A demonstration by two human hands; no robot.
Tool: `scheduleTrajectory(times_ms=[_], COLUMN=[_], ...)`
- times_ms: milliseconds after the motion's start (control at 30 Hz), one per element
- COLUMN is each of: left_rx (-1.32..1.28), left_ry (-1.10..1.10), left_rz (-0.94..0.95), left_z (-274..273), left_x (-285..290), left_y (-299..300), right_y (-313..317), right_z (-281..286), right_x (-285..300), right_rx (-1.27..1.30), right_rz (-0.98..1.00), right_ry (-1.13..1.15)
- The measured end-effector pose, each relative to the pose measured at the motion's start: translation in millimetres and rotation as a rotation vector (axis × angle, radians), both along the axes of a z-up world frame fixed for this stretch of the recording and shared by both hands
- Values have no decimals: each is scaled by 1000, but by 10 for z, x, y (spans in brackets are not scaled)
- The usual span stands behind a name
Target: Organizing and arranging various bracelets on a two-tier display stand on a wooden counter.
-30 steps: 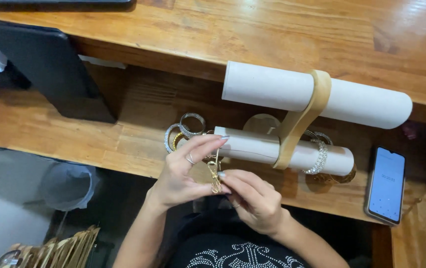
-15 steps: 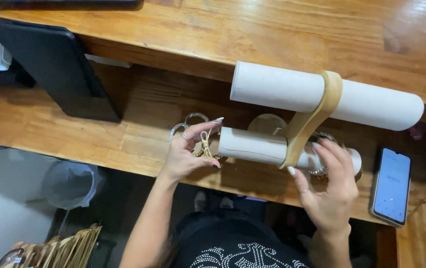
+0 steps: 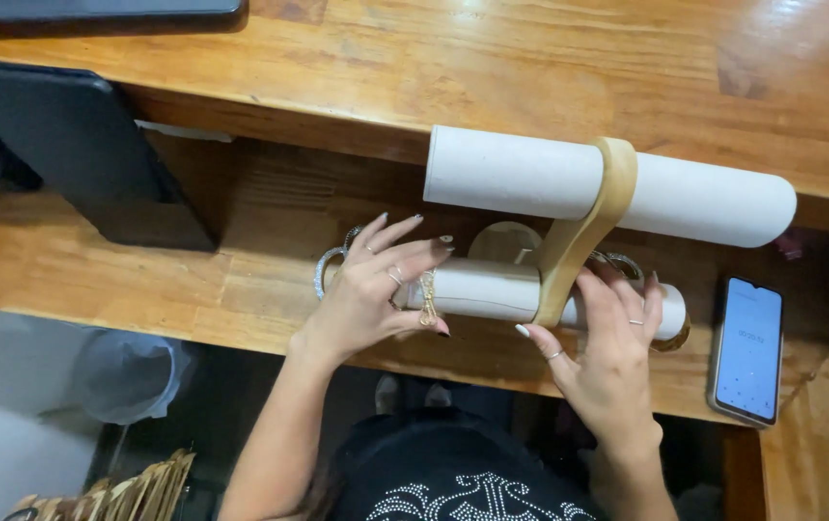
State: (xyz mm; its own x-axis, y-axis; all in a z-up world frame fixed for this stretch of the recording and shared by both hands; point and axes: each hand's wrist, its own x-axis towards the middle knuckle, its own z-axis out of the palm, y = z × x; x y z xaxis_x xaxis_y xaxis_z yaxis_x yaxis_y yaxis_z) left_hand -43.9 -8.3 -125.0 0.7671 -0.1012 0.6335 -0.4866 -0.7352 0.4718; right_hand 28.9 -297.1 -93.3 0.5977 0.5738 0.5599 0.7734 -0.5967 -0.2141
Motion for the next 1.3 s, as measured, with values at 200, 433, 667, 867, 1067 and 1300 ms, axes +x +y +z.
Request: scheduleTrajectory(times_ms=[200,433,667,867,1067,1300], left_rx=[388,392,432,470,448,494], left_ry=[-30,-4,58,38,12,13], left_rz=[58,0,4,44,59,57], left_z=[377,386,410,410,438,457], left_x=[119,316,294,289,293,285], left_y=[-347,-665,-658,-696,-703,-718], right_y=[14,35,22,-6,14,-170], right_z=[-4,70,111,58,124,287], right_x=[8,-20,-15,0,3,3], right_rx=[-11,-20,-43,-54,-66,49], right_rz=[17,-5,-8,-1,10,81], right_ry=[-18,35,42,28,34,47])
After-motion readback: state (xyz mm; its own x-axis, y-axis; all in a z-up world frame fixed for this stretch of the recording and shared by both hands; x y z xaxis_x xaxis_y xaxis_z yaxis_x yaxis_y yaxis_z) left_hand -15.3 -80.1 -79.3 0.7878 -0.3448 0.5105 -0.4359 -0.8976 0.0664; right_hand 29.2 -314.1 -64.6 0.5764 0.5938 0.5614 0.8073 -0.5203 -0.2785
